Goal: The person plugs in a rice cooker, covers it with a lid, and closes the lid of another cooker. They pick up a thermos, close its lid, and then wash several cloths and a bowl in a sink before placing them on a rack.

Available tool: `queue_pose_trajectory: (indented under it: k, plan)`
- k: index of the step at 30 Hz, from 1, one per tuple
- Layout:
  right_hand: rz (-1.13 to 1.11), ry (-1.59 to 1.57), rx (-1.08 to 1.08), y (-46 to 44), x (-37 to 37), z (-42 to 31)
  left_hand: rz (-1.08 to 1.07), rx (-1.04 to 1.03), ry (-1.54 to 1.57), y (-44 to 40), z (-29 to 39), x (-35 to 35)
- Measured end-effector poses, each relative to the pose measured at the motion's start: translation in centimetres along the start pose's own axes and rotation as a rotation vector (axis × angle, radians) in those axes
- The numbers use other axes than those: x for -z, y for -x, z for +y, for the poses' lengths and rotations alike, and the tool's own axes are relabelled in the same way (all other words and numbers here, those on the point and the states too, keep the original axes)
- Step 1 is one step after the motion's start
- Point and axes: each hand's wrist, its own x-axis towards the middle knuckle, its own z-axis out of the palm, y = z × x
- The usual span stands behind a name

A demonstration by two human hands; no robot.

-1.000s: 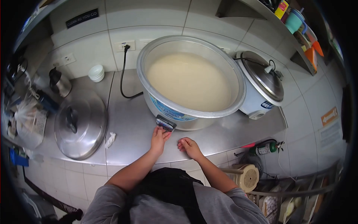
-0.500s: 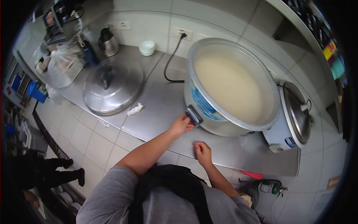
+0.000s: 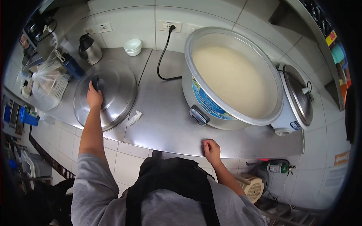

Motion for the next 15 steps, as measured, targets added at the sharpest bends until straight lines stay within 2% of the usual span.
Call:
queue_pose_trajectory:
  k: [4,9,12,15]
  plan:
    - [0.033,0.039,0.004,-0.2,-0.1,-0.5,-0.047,-0.002,-0.051,-1.4,0.2,1.8]
    - [0.052,0.007,0.006,-0.2,0.1,-1.1,0.029,-0.34,0.258,-0.3,1.1,10.8]
    - [0.049,0.001,-0.004,-0.4,0.2,-1.0,0.062,-0.503,0.48,2.0,7.2,17.8]
    - [0.034,-0.001,0.011,-0.6,0.0,-0.7,0.081,-0.694,0.597,4.5,16.4,22.4]
